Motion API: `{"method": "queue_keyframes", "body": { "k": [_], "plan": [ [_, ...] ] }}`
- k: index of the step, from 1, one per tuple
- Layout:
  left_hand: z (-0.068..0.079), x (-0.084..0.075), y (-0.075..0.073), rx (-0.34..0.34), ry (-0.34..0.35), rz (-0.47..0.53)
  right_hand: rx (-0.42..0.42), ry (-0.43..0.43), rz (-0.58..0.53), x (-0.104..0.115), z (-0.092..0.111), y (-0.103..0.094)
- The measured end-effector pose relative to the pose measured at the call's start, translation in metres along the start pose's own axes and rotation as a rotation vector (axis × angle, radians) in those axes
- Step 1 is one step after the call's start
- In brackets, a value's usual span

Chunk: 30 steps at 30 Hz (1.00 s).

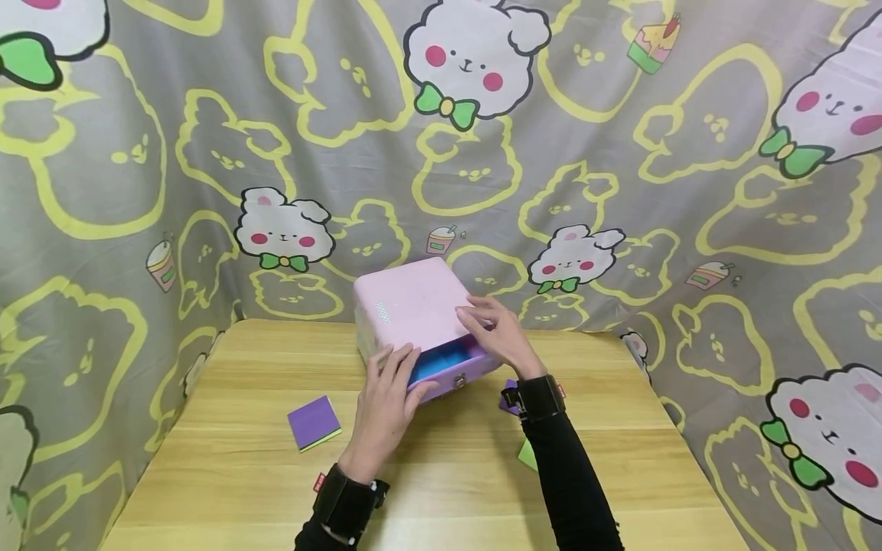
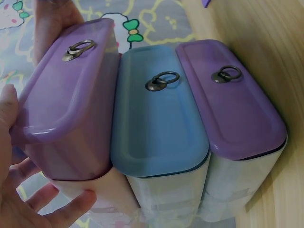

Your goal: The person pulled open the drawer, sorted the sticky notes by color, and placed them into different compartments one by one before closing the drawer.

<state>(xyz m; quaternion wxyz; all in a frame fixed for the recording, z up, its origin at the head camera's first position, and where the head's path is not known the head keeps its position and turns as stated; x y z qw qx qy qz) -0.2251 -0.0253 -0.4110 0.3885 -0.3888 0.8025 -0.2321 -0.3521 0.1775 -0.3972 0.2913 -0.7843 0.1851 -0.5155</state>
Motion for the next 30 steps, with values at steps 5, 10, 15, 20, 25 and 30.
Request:
{"method": "queue_keyframes", "body": {
  "k": [5, 10, 15, 20, 25, 30],
  "plan": [
    [-0.0023, -0.0005, -0.0005, -0.03, 0.02, -0.008, -0.032, 0.009, -0.021, -0.0021, -0.0004, -0.0009],
    [-0.0039, -0.0009, -0.0018, -0.062, 0.032, -0.005, -0.04, 0.018, -0.046, -0.003, 0.001, -0.0012],
    [-0.0068, 0.001, -0.0039, -0.098, 0.046, -0.014, -0.037, -0.008, -0.005, -0.0015, -0.0012, 0.0005],
    [-0.0088, -0.0003, -0.0045, -0.115, 0.072, -0.024, -0.041, -0.04, 0.027, -0.0006, -0.0001, -0.0003],
    [-0.008, -0.0014, -0.004, -0.108, 0.07, -0.021, -0.042, -0.039, 0.043, -0.0009, 0.0014, -0.0007],
    [-0.0068, -0.0002, -0.0043, -0.079, 0.048, -0.009, -0.042, -0.045, 0.048, 0.0003, -0.0002, 0.0001]
  ]
}}
Point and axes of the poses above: each hand's wrist, its own z-axis away from the middle knuckle, its own y-axis out of the palm, x = y × z, the point moved 7 cm from there along -z, towards the middle knuckle, and after that the axes turned 5 degrees about -y, right-handed, at the moved point
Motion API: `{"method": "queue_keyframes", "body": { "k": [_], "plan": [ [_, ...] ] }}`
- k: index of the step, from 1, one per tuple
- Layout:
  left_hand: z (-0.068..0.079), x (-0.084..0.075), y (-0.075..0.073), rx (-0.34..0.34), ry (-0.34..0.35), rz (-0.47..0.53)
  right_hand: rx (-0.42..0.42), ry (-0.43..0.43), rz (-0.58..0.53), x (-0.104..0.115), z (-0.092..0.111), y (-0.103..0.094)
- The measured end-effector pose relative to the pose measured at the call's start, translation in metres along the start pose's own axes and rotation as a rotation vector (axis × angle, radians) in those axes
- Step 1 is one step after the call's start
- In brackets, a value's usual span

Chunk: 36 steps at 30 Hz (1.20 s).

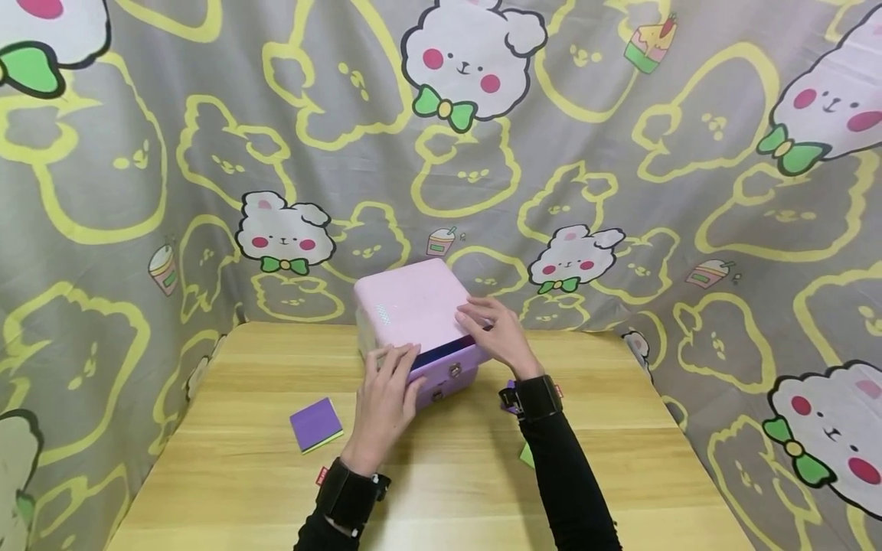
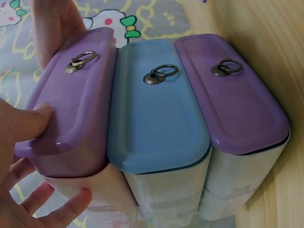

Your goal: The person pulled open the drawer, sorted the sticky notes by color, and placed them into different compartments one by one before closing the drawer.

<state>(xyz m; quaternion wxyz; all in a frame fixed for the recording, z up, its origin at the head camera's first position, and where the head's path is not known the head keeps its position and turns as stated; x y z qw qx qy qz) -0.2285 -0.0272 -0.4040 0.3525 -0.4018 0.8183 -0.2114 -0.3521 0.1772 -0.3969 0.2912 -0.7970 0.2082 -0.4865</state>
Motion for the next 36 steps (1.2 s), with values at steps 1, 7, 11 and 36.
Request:
{"method": "queue_keyframes", "body": {
  "k": [1, 7, 11, 36],
  "plan": [
    [0.0, 0.001, 0.0, 0.006, -0.002, -0.001, -0.001, -0.001, 0.001, 0.0, -0.001, 0.0],
    [0.002, 0.003, 0.003, 0.016, 0.004, -0.012, -0.035, -0.018, 0.009, 0.003, -0.004, -0.001],
    [0.001, 0.004, 0.002, -0.013, 0.009, -0.01, -0.064, -0.054, 0.001, 0.006, -0.006, -0.002],
    [-0.007, 0.011, 0.003, 0.008, -0.024, -0.016, -0.027, -0.074, 0.022, 0.006, -0.006, 0.002]
  ]
}}
Point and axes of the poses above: each hand's wrist, its own z-axis away from the middle knuckle, its own y-axis out of the palm, x = y × z, the point moved 7 cm from there along -z, towards the middle knuckle, and after that the axes turned 5 degrees about -y, right-handed, at the moved point
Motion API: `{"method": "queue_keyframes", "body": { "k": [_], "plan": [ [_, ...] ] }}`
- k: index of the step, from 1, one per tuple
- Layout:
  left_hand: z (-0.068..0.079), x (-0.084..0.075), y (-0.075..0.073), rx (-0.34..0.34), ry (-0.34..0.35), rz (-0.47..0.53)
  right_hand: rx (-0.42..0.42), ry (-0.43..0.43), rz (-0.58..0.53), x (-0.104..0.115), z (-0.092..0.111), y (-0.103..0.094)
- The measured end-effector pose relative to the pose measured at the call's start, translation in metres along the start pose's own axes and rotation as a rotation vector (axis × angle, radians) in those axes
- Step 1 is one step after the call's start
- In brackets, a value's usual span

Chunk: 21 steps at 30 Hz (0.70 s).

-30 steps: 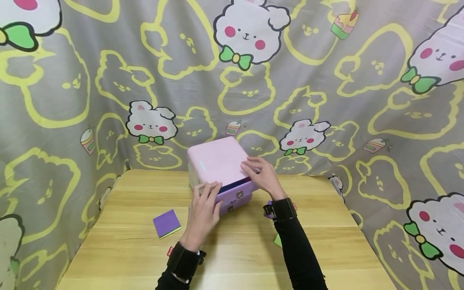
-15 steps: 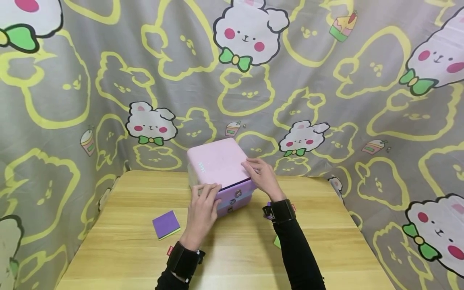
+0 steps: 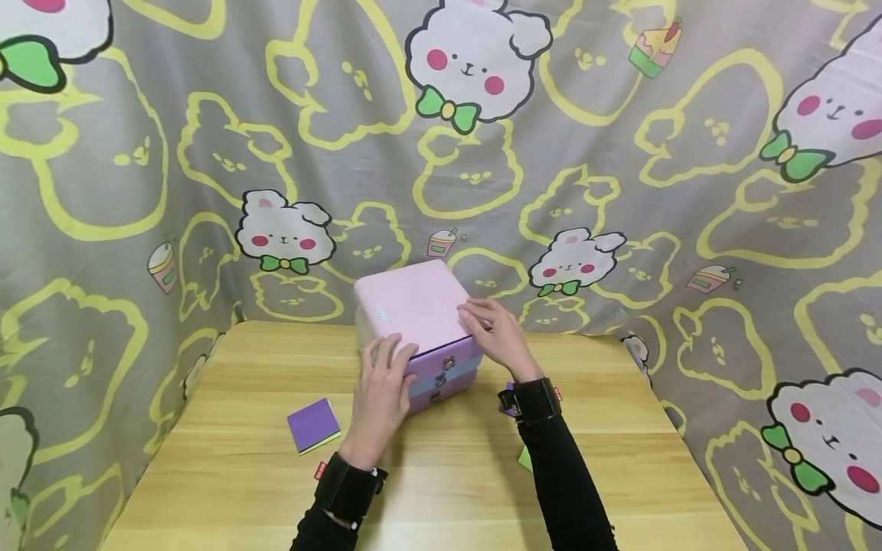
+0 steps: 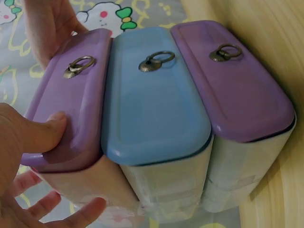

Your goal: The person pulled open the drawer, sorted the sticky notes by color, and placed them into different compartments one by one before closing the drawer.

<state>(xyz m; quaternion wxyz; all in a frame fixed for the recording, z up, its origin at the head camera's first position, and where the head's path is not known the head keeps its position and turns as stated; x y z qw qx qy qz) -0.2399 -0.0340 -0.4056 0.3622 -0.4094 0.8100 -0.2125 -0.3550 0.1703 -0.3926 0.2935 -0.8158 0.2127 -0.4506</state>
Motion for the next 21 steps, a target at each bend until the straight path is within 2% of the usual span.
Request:
{"method": "queue_keyframes", "body": {
  "k": [6, 11, 17, 21],
  "plan": [
    [-0.007, 0.008, 0.002, 0.043, -0.043, 0.016, 0.014, -0.005, -0.008, 0.0, 0.002, -0.001],
    [-0.008, 0.017, 0.006, 0.101, -0.12, 0.038, 0.028, 0.006, 0.0, -0.001, 0.003, -0.002],
    [-0.01, 0.028, 0.007, 0.131, -0.221, 0.123, 0.044, -0.006, -0.002, 0.002, 0.001, -0.002],
    [-0.01, 0.032, 0.009, 0.171, -0.259, 0.178, 0.048, -0.001, -0.006, 0.003, 0.001, -0.002]
  ]
}}
Point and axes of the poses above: each hand's wrist, its own z-axis away from the middle knuckle, its own y-axis out of the palm, x = y × z, the point moved 7 cm from there along -z, towards the middle knuckle, and after that the axes turned 5 degrees about -y, right-handed, at the moved point
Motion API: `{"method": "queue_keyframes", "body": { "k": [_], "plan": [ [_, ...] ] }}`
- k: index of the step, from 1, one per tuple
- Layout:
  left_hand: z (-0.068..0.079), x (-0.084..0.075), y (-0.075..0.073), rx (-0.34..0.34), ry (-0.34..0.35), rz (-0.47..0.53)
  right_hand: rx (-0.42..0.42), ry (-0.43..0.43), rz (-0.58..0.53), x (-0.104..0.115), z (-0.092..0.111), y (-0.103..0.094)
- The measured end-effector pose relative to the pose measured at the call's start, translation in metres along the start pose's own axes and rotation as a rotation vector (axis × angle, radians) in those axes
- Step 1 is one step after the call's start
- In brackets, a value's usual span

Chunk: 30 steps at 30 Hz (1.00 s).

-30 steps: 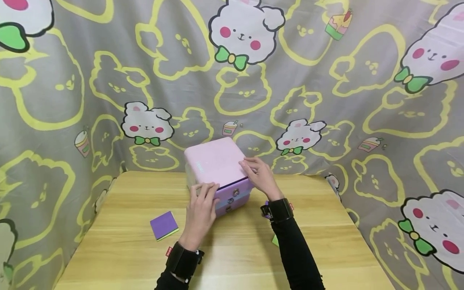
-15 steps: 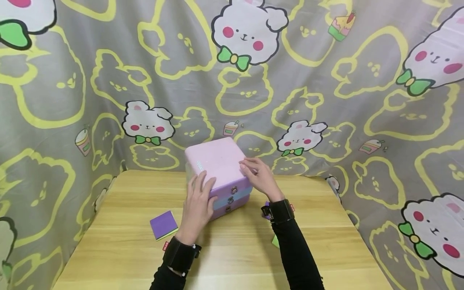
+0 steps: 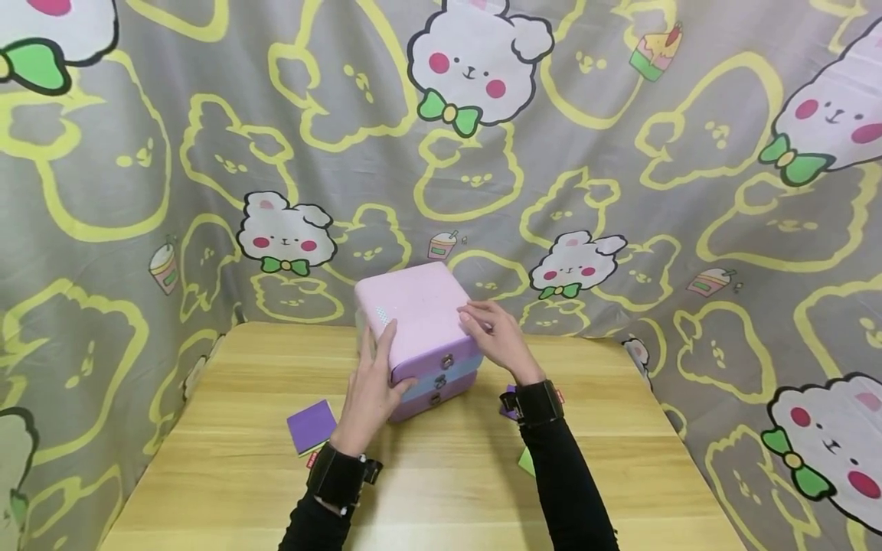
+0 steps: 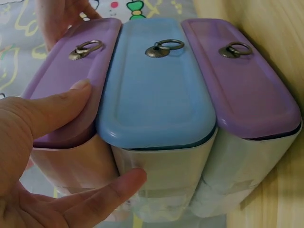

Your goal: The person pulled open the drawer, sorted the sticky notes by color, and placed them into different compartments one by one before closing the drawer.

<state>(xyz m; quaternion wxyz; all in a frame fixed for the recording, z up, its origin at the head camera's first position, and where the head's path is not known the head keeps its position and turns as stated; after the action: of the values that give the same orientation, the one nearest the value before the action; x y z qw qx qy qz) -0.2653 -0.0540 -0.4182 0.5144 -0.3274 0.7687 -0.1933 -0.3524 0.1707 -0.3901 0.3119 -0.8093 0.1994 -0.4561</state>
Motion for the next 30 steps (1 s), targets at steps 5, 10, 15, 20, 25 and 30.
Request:
{"method": "queue_keyframes", "body": {
  "k": [5, 10, 15, 20, 25, 30],
  "plan": [
    [0.001, 0.002, 0.004, 0.048, -0.019, -0.006, 0.013, -0.002, -0.002, -0.001, 0.001, -0.001],
    [0.001, 0.004, 0.006, 0.052, -0.03, -0.04, 0.037, -0.009, 0.0, -0.001, 0.002, 0.001],
    [-0.001, 0.0, 0.007, 0.055, 0.001, -0.082, 0.041, -0.007, 0.02, -0.001, 0.002, 0.001],
    [-0.001, 0.0, 0.007, 0.061, -0.003, -0.102, 0.085, -0.007, 0.063, -0.001, 0.007, 0.003],
    [0.0, 0.0, 0.008, 0.083, -0.004, -0.09, 0.127, 0.011, 0.086, -0.002, 0.014, 0.005],
    [0.0, -0.001, 0.008, 0.091, 0.008, -0.094, 0.135, -0.045, 0.133, 0.004, 0.013, 0.008]
  ]
}}
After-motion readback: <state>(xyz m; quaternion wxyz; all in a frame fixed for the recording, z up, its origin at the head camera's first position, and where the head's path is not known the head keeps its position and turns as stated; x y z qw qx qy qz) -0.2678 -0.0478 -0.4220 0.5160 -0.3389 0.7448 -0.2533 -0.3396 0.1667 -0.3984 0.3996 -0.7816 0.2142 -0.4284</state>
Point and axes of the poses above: each hand's wrist, its own z-axis away from the middle knuckle, its own y-axis out of the palm, x = y × z, the point moved 7 cm from there along -z, towards the middle knuckle, and after that the axes turned 5 degrees about -y, right-handed, at the moved point
